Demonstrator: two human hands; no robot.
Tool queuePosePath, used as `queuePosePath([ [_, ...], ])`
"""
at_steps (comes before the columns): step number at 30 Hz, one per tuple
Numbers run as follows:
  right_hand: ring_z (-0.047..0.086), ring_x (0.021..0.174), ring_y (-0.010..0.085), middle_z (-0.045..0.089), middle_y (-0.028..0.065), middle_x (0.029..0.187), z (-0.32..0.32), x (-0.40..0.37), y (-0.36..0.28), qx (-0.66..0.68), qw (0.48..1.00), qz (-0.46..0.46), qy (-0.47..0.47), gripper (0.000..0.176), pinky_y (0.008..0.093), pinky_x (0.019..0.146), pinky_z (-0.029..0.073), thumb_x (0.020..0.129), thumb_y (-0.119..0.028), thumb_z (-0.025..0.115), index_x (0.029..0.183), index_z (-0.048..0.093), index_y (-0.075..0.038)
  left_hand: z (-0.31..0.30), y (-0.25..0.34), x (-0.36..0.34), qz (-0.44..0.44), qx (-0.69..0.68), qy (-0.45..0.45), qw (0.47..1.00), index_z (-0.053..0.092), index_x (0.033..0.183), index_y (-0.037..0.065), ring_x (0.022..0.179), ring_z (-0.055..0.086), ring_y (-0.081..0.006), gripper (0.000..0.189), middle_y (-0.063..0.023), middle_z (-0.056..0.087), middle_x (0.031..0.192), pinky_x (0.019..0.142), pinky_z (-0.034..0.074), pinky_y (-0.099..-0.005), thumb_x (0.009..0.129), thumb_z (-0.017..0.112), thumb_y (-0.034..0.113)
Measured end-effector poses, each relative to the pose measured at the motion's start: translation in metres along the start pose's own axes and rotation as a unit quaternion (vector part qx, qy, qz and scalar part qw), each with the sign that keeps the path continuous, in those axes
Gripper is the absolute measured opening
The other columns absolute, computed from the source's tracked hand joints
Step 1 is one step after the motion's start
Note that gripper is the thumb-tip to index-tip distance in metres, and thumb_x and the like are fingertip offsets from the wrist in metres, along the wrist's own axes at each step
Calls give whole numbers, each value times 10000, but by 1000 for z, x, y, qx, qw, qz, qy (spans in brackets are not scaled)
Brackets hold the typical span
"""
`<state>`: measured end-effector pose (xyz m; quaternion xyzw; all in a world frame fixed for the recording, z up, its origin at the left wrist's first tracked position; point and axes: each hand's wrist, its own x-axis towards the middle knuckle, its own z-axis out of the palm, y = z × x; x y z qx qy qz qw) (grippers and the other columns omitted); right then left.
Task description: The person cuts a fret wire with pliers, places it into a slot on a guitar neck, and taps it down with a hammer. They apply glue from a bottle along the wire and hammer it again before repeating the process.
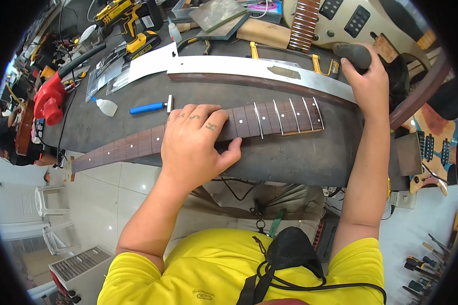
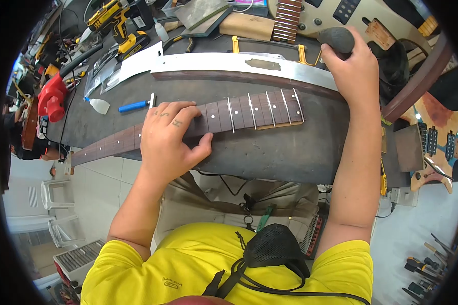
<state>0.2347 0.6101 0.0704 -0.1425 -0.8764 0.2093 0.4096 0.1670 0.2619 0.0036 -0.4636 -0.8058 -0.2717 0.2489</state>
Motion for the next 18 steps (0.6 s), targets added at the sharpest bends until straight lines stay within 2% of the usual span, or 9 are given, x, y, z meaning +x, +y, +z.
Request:
queuePosePath([
  [1, 740, 959, 291, 771, 146, 1053, -1, 1, 4, 14, 999, 6, -35, 375, 367, 879, 555, 830, -190, 783, 1179, 724, -65, 0, 1, 0, -3, 1, -3, 1000, 688, 1007, 77, 927, 656, -288, 419, -74, 715, 1062, 807, 478, -400, 626, 843, 161],
  [2, 740, 959, 291, 771, 146, 1053, -2, 1, 7, 18, 999, 6, -31, 375, 367, 879, 555, 830, -190, 783, 1179, 724, -65, -1, 1, 0, -7, 3, -4, 1000, 688, 1007, 76, 928, 656, -288, 420, -74, 715, 1061, 809, 479, -400, 627, 844, 163],
  [4, 745, 1001, 299, 769, 155, 1113, 1, 0, 12, 7, 996, -36, -87, 448, 371, 908, 552, 830, -141, 770, 1274, 724, -107, 0, 0, -1, -4, 3, -4, 1000, 689, 1008, 75, 933, 658, -291, 417, -75, 716, 1062, 814, 481, -402, 632, 843, 169],
  [5, 740, 1042, 320, 757, 178, 1164, 4, -1, 13, 6, 994, -46, -94, 546, 369, 943, 542, 809, -65, 731, 1349, 704, -138, 0, 0, -1, -4, -2, -4, 1000, 691, 1009, 74, 937, 660, -294, 415, -75, 718, 1063, 818, 483, -405, 637, 843, 175],
  [9, 729, 1097, 334, 743, 199, 1198, 2, 0, 13, -58, 987, -22, -150, 635, 370, 976, 530, 751, 4, 669, 1367, 698, -146, -4, 0, 0, -2, 2, -7, 1000, 703, 1016, 70, 979, 669, -315, 395, -85, 724, 1089, 859, 495, -423, 672, 833, 213],
  [10, 729, 1111, 330, 745, 196, 1200, 4, 0, 19, -58, 986, -36, -153, 608, 372, 973, 532, 777, 2, 694, 1368, 695, -140, -6, 0, 0, -7, 4, -22, 1000, 705, 1010, 71, 1012, 667, -313, 376, -87, 723, 1107, 876, 497, -422, 693, 834, 226],
  [13, 730, 1121, 305, 748, 195, 1206, 6, -1, 14, -25, 986, 3, -165, 546, 370, 977, 530, 833, 0, 737, 1363, 693, -123, -20, 0, 2, -27, 13, -59, 998, 713, 1039, 53, 1064, 664, -320, 360, -106, 724, 1145, 930, 500, -428, 744, 830, 223],
  [15, 729, 1117, 305, 748, 197, 1201, 6, 0, 9, -31, 984, 22, -172, 542, 372, 977, 530, 833, -2, 740, 1361, 694, -117, -27, -5, 4, -47, -67, -99, 992, 718, 1088, 33, 1114, 657, -345, 342, -133, 720, 1185, 973, 504, -440, 806, 806, 206],
  [18, 728, 1101, 312, 747, 200, 1195, 6, -1, 12, -38, 980, 58, -187, 538, 374, 971, 530, 835, 3, 746, 1359, 694, -108, -46, -25, 15, -75, -112, -109, 985, 720, 1119, 18, 1142, 654, -367, 313, -159, 719, 1210, 1000, 507, -445, 852, 771, 173],
])
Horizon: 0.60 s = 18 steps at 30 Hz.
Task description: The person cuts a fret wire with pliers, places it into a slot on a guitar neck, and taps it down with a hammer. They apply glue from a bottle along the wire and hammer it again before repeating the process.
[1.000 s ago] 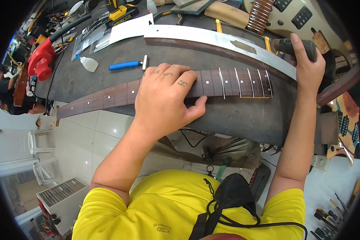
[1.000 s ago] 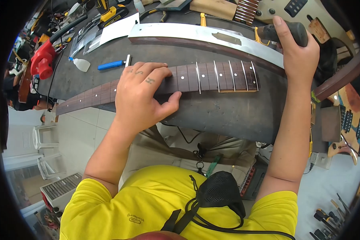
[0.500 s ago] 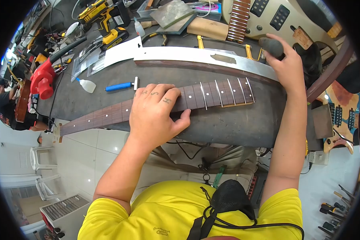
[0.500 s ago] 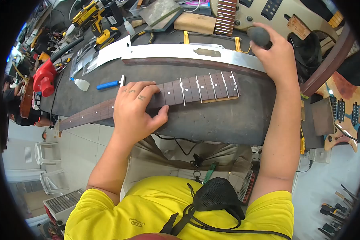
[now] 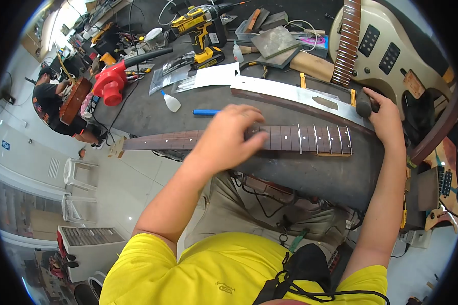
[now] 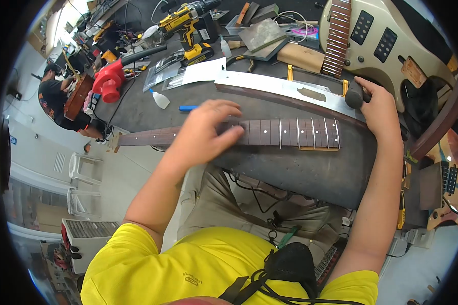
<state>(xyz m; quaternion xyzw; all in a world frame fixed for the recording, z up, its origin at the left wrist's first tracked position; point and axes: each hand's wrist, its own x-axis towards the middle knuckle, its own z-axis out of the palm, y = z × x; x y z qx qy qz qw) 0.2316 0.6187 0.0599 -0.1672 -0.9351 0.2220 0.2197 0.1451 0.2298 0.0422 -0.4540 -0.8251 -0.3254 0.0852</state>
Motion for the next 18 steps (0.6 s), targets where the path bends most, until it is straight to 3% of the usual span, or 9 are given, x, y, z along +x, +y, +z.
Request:
queuePosePath([
  [4, 725, 1102, 322, 740, 208, 1207, 3, 3, 2, 7, 1000, 19, -15, 542, 381, 975, 531, 831, 27, 733, 1357, 694, -102, -29, -29, 18, -114, 70, 55, 989, 732, 1089, -22, 968, 721, -401, 250, -215, 755, 1002, 896, 564, -452, 883, 698, 117],
  [6, 724, 1107, 324, 737, 212, 1212, 4, 1, 2, 5, 999, 25, -18, 538, 383, 979, 531, 832, 30, 729, 1354, 694, -93, -40, -64, 38, -144, 235, 61, 959, 742, 1094, -28, 971, 729, -418, 247, -250, 754, 994, 890, 564, -491, 891, 641, 68],
  [8, 717, 1122, 343, 730, 222, 1223, 5, 2, 5, 12, 1000, 16, -13, 537, 391, 988, 531, 823, 46, 700, 1345, 697, -79, -55, -92, 66, -205, 339, 24, 918, 763, 1031, -40, 949, 732, -441, 235, -286, 742, 1034, 868, 590, -505, 868, 606, 27],
  [12, 708, 1142, 359, 723, 232, 1235, 2, -1, 5, -12, 1000, -2, -15, 559, 398, 1001, 528, 802, 67, 659, 1343, 697, -70, -60, -169, 110, -230, 469, -135, 842, 784, 1090, 6, 1079, 735, -393, 262, -239, 752, 1143, 928, 597, -470, 905, 616, 84],
  [14, 690, 1181, 369, 718, 226, 1253, 0, -1, 3, -18, 1000, 0, -19, 570, 418, 1022, 527, 786, 77, 622, 1333, 702, -66, -62, -171, 117, -274, 472, -186, 817, 783, 1141, 17, 1148, 718, -369, 286, -224, 729, 1244, 964, 586, -456, 906, 637, 91],
  [18, 679, 1195, 379, 719, 215, 1260, 2, 0, 6, -14, 1000, -2, -15, 571, 425, 1038, 524, 799, 75, 612, 1341, 699, -81, -69, -153, 122, -306, 469, -238, 793, 781, 1140, 14, 1154, 714, -370, 293, -225, 730, 1241, 979, 578, -457, 871, 675, 57],
])
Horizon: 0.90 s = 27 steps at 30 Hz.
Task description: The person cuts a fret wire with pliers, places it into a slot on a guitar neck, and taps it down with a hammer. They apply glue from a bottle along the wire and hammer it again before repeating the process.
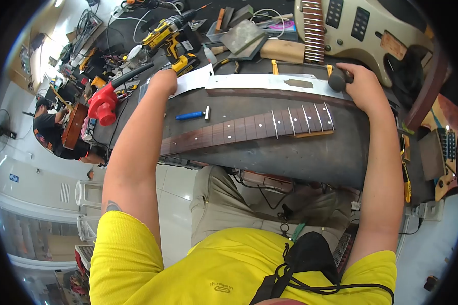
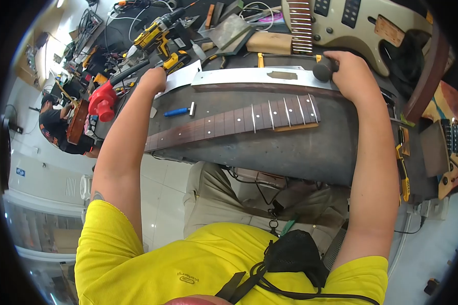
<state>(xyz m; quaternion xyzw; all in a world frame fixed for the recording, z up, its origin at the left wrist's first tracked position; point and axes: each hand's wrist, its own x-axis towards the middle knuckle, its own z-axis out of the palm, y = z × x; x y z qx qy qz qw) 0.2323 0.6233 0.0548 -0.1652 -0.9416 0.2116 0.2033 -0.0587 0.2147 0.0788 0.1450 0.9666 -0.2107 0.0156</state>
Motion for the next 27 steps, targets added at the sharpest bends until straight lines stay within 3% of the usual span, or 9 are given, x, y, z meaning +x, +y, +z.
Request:
queuePosePath([
  [2, 675, 1198, 380, 715, 209, 1272, 0, 1, 1, -5, 1000, 11, -7, 581, 426, 1054, 521, 810, 77, 604, 1361, 688, -88, 3, -2, 3, -4, 6, -38, 999, 782, 1137, 11, 1157, 713, -371, 295, -227, 730, 1240, 980, 577, -457, 863, 679, 47],
  [6, 645, 1247, 370, 672, 204, 1358, 4, 2, 7, 3, 1000, 3, -6, 587, 423, 1081, 503, 821, 82, 583, 1377, 676, -81, 24, -16, 29, 46, 53, -5, 998, 781, 1141, 20, 1151, 711, -382, 299, -211, 736, 1237, 974, 575, -459, 872, 654, 51],
  [8, 639, 1255, 371, 670, 204, 1362, -3, 3, 0, 10, 1000, 19, -17, 582, 422, 1085, 499, 822, 79, 579, 1375, 675, -75, 9, -13, 16, 92, 133, -46, 986, 778, 1158, 26, 1150, 711, -382, 310, -207, 735, 1243, 978, 572, -460, 883, 638, 46],
  [9, 633, 1264, 372, 667, 203, 1366, -3, 0, -1, 17, 999, 34, -33, 578, 422, 1089, 496, 824, 77, 575, 1374, 675, -69, 1, -9, 8, 55, 127, -45, 989, 782, 1162, 39, 1168, 707, -375, 301, -199, 728, 1270, 979, 572, -464, 912, 617, 63],
  [13, 640, 1255, 375, 683, 211, 1337, 1, 0, 4, 11, 1000, 5, -12, 570, 425, 1090, 495, 818, 71, 577, 1367, 672, -47, -17, -17, 7, 80, 185, -36, 979, 777, 1202, 78, 1198, 700, -362, 312, -175, 714, 1318, 974, 579, -461, 942, 608, 108],
  [20, 657, 1228, 378, 681, 217, 1337, -2, -1, -2, -10, 1000, 14, -19, 574, 429, 1090, 498, 816, 75, 576, 1366, 674, -56, -53, -17, -24, 49, 107, 55, 991, 781, 1137, 54, 1148, 713, -385, 279, -189, 748, 1207, 960, 587, -475, 911, 620, 84],
  [22, 669, 1203, 380, 691, 216, 1318, 2, 1, 2, 5, 1000, 15, -9, 566, 435, 1068, 512, 816, 63, 585, 1359, 683, -67, -58, -15, -36, 54, 25, 107, 992, 777, 1109, 41, 1093, 725, -397, 264, -197, 758, 1153, 933, 586, -482, 898, 621, 75],
  [24, 681, 1179, 381, 700, 216, 1299, 8, 2, 9, 14, 1000, 27, -1, 559, 442, 1047, 527, 817, 50, 594, 1352, 692, -78, -54, -4, -79, 153, -173, 223, 947, 716, 1025, -53, 932, 735, -352, 204, -220, 758, 998, 840, 566, -426, 884, 659, 82],
  [27, 702, 1146, 368, 727, 197, 1246, 9, 5, 14, -20, 1000, -9, 4, 523, 460, 988, 555, 828, -6, 607, 1332, 711, -100, -29, 21, -156, 171, -476, 181, 843, 670, 1017, -29, 844, 649, -168, 176, -84, 702, 890, 801, 518, -313, 947, 674, 132],
])
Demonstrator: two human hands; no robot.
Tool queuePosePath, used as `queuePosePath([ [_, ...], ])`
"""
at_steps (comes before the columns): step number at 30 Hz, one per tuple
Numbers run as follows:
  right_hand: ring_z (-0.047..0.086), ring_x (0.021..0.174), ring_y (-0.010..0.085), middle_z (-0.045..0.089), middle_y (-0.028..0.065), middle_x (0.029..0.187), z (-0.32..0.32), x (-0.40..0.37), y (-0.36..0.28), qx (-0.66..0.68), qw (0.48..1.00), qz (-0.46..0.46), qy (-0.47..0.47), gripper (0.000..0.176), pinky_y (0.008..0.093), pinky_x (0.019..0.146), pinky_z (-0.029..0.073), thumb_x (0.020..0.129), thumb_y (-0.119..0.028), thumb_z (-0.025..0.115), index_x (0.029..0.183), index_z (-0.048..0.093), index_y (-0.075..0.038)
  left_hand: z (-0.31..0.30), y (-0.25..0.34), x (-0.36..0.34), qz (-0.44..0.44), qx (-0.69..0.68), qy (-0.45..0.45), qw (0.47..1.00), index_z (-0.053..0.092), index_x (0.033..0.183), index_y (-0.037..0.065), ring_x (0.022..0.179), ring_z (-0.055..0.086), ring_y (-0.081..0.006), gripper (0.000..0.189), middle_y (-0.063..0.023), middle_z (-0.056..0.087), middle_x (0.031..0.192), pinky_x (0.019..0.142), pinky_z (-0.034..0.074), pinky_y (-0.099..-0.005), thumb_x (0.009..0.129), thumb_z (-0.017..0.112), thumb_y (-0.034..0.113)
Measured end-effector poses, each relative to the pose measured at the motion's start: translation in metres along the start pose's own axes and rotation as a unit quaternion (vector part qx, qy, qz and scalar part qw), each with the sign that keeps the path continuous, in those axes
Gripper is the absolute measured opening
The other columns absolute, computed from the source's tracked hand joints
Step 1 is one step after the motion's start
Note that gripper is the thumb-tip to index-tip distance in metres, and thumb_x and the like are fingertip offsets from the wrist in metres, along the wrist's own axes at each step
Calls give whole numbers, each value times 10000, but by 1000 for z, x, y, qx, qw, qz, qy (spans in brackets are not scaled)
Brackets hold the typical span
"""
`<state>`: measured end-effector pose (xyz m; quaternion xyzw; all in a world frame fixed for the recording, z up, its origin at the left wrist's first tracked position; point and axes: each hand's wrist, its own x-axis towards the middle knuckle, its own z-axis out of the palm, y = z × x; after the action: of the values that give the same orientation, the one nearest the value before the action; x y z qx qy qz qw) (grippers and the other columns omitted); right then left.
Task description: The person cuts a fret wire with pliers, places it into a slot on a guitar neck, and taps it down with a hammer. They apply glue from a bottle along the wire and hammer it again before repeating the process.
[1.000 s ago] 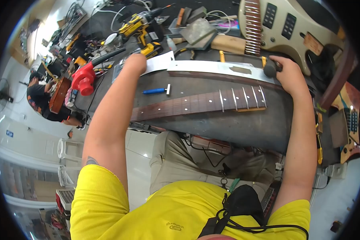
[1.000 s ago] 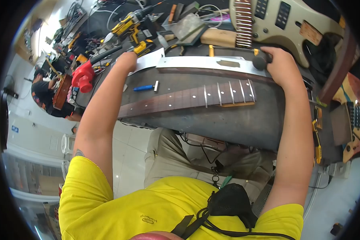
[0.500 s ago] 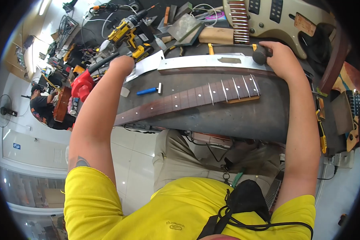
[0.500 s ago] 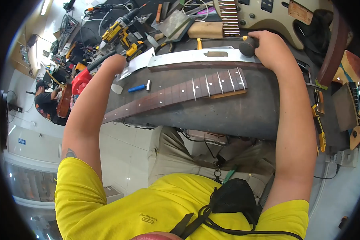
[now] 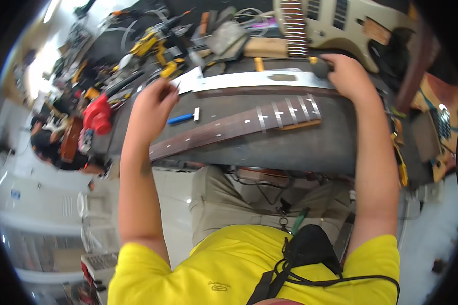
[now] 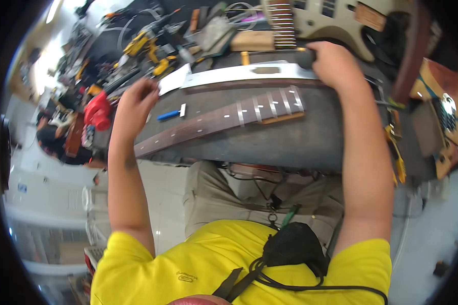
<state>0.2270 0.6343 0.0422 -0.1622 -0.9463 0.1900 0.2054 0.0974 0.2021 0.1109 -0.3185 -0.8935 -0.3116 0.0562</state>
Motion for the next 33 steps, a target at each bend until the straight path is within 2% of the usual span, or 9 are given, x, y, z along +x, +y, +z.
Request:
queuePosePath([
  [5, 678, 1198, 350, 712, 196, 1285, -12, -9, -20, -70, 996, 54, -11, 527, 436, 1072, 516, 837, -72, 639, 1359, 698, -121, 72, 34, -120, -48, -363, -49, 929, 651, 967, -21, 848, 610, -114, 33, -32, 659, 906, 787, 498, -264, 941, 649, -1],
  [7, 683, 1148, 358, 737, 161, 1204, 2, -14, -11, -96, 986, 31, 133, 419, 559, 1043, 497, 882, -116, 640, 1289, 741, -135, 88, 44, -140, -1, -374, -106, 921, 660, 962, -24, 846, 645, -142, 71, -60, 677, 889, 784, 514, -277, 900, 659, -59],
  [11, 678, 1125, 350, 733, 155, 1177, -26, -42, -14, 2, 977, -25, 213, 368, 467, 1035, 514, 869, -160, 674, 1218, 757, -76, 93, 53, -145, 101, -316, -174, 927, 670, 958, -20, 819, 665, -173, 113, -92, 687, 874, 752, 525, -289, 871, 659, -92],
  [19, 660, 1012, 368, 680, 184, 1122, -96, -214, -8, -209, 941, 260, 51, 329, 454, 942, 522, 841, -276, 793, 1064, 733, -42, 130, 51, -166, 108, -287, -294, 905, 661, 985, -3, 740, 673, -292, 87, -166, 672, 826, 660, 506, -372, 902, 663, 21],
  [21, 656, 998, 377, 669, 185, 1124, -91, -226, 21, -178, 955, 233, 45, 331, 450, 922, 524, 844, -285, 806, 1048, 720, -40, 139, 53, -171, 67, -325, -335, 882, 662, 987, -4, 683, 655, -292, 83, -163, 677, 804, 625, 499, -370, 911, 659, 29],
  [24, 642, 960, 396, 661, 181, 1108, -96, -230, 27, -146, 968, 202, 26, 301, 441, 880, 525, 860, -268, 808, 997, 685, -30, 138, 65, -165, 106, -330, -307, 886, 658, 987, -23, 682, 573, -99, 74, -56, 653, 766, 635, 484, -279, 917, 634, -18],
  [29, 647, 877, 314, 677, 129, 1023, -65, -251, -9, -116, 971, 202, 59, 223, 400, 800, 522, 879, -173, 772, 908, 608, -26, 119, 67, -144, 42, -393, -160, 904, 674, 1015, -22, 763, 550, -68, 131, -18, 634, 795, 681, 458, -244, 920, 585, -17],
  [31, 630, 855, 170, 661, 49, 965, -57, -262, -29, 425, 838, 334, 72, 217, 330, 772, 519, 847, -122, 773, 984, 630, -33, 106, 68, -136, 29, -386, -97, 917, 681, 1018, -19, 781, 532, -53, 132, 4, 623, 816, 689, 433, -228, 935, 580, 1],
  [33, 596, 879, 81, 636, -4, 961, -46, -268, -79, 470, 861, 190, 46, 306, 260, 758, 501, 811, -65, 749, 1098, 647, -28, 98, 71, -129, 20, -414, -44, 909, 684, 992, -24, 647, 552, -72, 106, -26, 623, 708, 610, 457, -268, 951, 594, 13],
])
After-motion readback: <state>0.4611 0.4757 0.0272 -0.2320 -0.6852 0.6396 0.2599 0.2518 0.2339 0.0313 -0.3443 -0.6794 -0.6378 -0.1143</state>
